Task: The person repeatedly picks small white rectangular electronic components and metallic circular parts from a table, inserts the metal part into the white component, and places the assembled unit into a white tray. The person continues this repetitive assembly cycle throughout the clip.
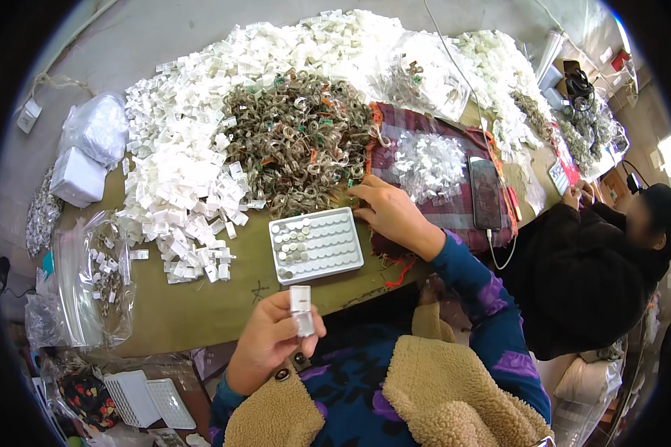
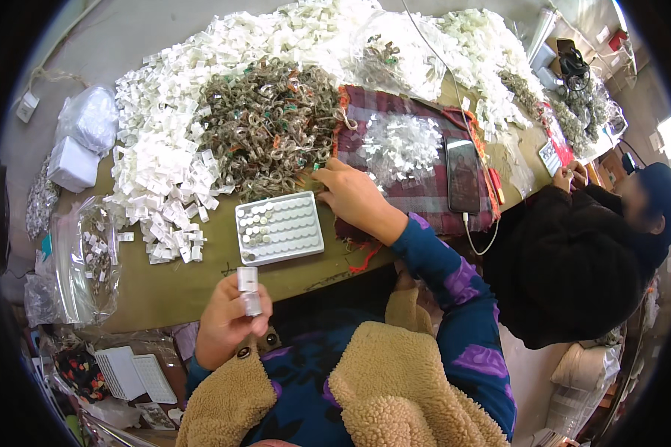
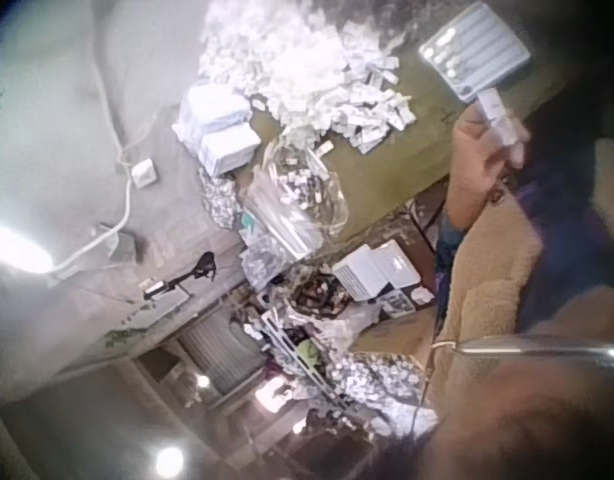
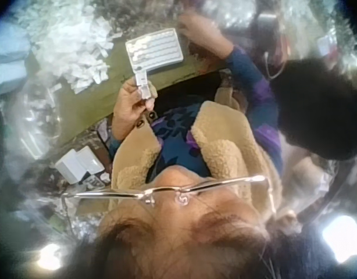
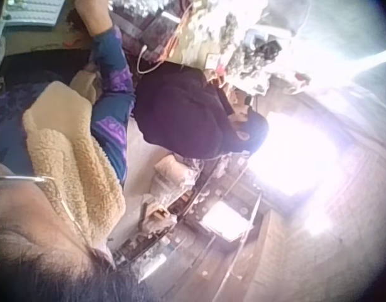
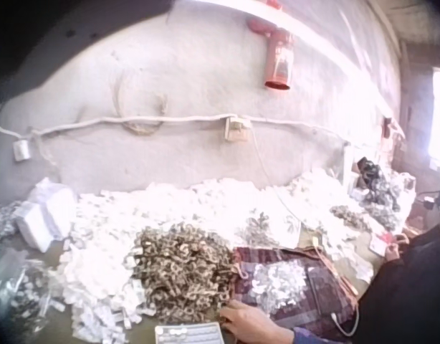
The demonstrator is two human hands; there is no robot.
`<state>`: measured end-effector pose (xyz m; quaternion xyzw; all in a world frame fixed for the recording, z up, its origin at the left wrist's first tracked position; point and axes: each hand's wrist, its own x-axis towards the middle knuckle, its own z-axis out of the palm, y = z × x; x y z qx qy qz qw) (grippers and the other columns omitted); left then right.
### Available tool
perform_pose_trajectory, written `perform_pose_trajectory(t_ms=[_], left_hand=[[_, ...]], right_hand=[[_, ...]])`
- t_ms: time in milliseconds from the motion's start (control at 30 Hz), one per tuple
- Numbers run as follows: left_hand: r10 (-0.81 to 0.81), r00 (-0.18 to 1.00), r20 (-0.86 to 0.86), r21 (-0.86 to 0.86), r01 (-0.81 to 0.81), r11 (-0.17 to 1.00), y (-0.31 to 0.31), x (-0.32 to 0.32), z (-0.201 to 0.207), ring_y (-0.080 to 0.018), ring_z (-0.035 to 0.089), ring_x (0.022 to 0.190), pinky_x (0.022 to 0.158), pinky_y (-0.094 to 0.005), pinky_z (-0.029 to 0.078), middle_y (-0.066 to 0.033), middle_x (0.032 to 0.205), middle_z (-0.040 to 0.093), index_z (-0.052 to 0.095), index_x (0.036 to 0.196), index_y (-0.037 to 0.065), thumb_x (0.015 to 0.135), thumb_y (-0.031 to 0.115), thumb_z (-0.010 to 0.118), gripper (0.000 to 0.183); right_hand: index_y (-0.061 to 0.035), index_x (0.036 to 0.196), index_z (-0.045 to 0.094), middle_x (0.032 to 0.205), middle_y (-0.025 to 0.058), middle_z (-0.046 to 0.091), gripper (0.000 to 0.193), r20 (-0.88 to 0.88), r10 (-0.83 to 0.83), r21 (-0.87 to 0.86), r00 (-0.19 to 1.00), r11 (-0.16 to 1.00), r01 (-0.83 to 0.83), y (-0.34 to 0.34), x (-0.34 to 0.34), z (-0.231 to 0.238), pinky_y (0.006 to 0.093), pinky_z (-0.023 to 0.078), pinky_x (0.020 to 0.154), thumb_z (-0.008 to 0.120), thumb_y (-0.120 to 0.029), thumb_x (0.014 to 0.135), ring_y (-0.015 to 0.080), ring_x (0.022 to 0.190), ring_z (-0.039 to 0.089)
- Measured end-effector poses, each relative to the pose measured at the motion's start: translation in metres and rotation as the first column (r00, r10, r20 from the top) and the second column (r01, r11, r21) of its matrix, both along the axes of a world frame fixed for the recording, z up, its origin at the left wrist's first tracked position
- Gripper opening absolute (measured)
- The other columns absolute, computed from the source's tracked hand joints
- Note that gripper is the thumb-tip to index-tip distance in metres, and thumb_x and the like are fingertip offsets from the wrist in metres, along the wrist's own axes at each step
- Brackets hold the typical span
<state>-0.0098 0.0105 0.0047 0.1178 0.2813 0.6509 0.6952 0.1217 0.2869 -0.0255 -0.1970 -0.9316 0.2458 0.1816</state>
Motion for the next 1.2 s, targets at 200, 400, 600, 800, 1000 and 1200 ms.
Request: perform_pose_trajectory(t_ms=[200,400,600,800,1000,1200], left_hand=[[0.003,0.999,0.036,0.757,-0.030,0.653,-0.012,0.008,0.079,-0.0371,0.065,0.076,0.069,-0.0442,0.052,-0.0276,0.095,0.067,0.058,0.099,-0.001,0.093,0.011,0.065,0.015],[-0.383,0.921,-0.072,0.801,0.282,0.528,-0.003,0.005,0.108,-0.0330,0.059,0.097,0.080,-0.0504,0.052,-0.0183,0.108,0.065,0.065,0.095,0.008,0.095,0.015,0.064,0.007],[0.069,0.995,0.070,0.685,-0.098,0.722,-0.014,0.062,0.134,-0.0268,0.055,0.083,0.071,-0.0381,0.049,-0.0128,0.091,0.061,0.066,0.094,0.005,0.099,0.015,0.057,0.014],[-0.220,0.969,-0.112,0.794,0.220,0.566,0.036,0.029,0.071,-0.0328,0.065,0.083,0.081,-0.0463,0.053,-0.0214,0.109,0.058,0.058,0.105,0.001,0.096,0.011,0.061,0.014],[0.147,0.654,-0.742,0.265,0.085,0.960,0.057,0.049,0.019,-0.0225,0.063,0.110,0.096,-0.0338,0.051,-0.0195,0.144,0.044,0.053,0.116,-0.004,0.097,0.005,0.060,0.022],[0.098,0.812,-0.576,0.300,0.099,0.949,0.050,0.049,-0.004,-0.0231,0.065,0.107,0.096,-0.0350,0.051,-0.0134,0.126,0.058,0.054,0.119,-0.003,0.098,0.010,0.062,0.026]], right_hand=[[0.0007,0.099,0.063,0.095,0.0169,0.060,0.016,-0.089,-0.045,-0.014,0.995,0.999,0.043,0.000,0.005,-0.010,0.0421,0.050,0.075,0.067,-0.006,0.085,0.0387,0.088,0.061],[0.0028,0.098,0.064,0.089,0.0168,0.065,0.015,-0.245,-0.137,-0.197,0.960,0.976,0.089,-0.008,0.031,0.003,0.0363,0.050,0.072,0.067,-0.001,0.084,0.0317,0.078,0.063],[0.0000,0.106,0.063,0.085,0.0004,0.060,0.013,-0.280,-0.316,-0.578,0.906,0.809,0.104,-0.029,0.047,0.005,0.0224,0.045,0.066,0.062,0.002,0.093,0.0059,0.074,0.053],[0.0015,0.109,0.062,0.092,0.0013,0.062,0.014,-0.337,-0.354,-0.723,0.872,0.691,0.001,-0.054,0.067,0.029,0.0223,0.046,0.066,0.061,0.001,0.094,0.0053,0.077,0.054],[0.0010,0.106,0.063,0.092,0.0041,0.059,0.015,-0.381,-0.004,-0.581,0.925,0.779,-0.236,-0.075,0.086,0.061,0.0244,0.048,0.074,0.063,0.003,0.091,0.0075,0.085,0.057],[0.0044,0.119,0.060,0.102,0.0039,0.060,0.030,-0.481,-0.174,-0.772,0.859,0.549,-0.321,-0.087,0.079,0.049,0.0251,0.050,0.084,0.069,-0.004,0.092,0.0097,0.091,0.058]])
